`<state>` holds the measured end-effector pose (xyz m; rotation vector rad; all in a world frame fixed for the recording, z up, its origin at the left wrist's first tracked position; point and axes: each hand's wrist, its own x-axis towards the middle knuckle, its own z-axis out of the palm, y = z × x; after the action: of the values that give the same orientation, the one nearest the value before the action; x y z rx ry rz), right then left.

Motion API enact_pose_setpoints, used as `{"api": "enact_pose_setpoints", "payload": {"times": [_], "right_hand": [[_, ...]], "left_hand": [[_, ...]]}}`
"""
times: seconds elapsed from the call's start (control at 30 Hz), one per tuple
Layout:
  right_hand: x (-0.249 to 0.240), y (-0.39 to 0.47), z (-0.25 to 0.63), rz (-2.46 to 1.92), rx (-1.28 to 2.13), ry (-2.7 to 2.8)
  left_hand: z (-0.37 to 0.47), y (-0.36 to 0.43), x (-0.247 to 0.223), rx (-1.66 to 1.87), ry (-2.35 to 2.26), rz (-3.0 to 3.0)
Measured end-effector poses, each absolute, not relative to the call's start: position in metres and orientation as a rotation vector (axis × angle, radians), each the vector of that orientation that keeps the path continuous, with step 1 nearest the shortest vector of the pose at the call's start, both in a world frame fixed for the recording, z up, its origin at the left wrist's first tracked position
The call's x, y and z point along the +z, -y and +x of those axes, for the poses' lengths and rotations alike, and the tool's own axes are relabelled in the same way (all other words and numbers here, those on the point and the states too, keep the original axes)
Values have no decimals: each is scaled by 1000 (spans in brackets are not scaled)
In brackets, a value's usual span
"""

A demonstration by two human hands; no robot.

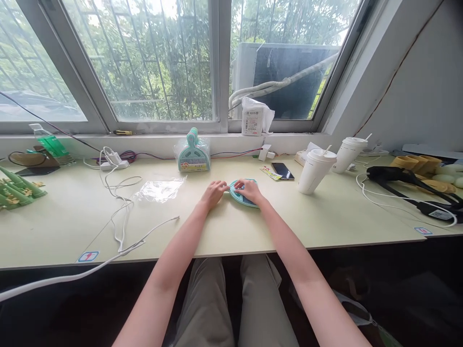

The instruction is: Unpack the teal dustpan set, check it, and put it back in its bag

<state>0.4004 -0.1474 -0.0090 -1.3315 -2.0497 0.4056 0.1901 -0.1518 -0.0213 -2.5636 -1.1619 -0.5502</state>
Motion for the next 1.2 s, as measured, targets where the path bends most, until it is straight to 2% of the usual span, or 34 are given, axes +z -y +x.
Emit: {"api": "enact_pose_setpoints", "payload": {"times": [0.3,0.5,0.6,0.7,0.8,0.9,0.97,1.1,1.2], "right_hand": [[-11,144,397,-1335,379,2101],[-14,144,397,-1351,362,2100],[-11,148,395,-1419,375,2041],[-4,152,389,-1406,416,1954],[0,155,381,-1372,359,1763],[-2,154,378,-1316,271,1630],[-5,149,381,-1247,279,1669],[-10,125,402,-1218,148,1616],[-14,100,432,-1524,3,1415]], "left_hand": [[193,156,-20,-368,1182,-2562],[194,153,-25,-470,1225,-2609],[195,151,-25,-822,1332,-2520],[201,150,-19,-1462,1451,-2371],[212,155,-11,-2053,1695,-2555],[225,162,-8,-2211,2023,-3100],[231,165,-10,-2246,2007,-3304],[227,159,-18,-2630,2127,-2897],[211,146,-20,-2869,2330,-2413]]}}
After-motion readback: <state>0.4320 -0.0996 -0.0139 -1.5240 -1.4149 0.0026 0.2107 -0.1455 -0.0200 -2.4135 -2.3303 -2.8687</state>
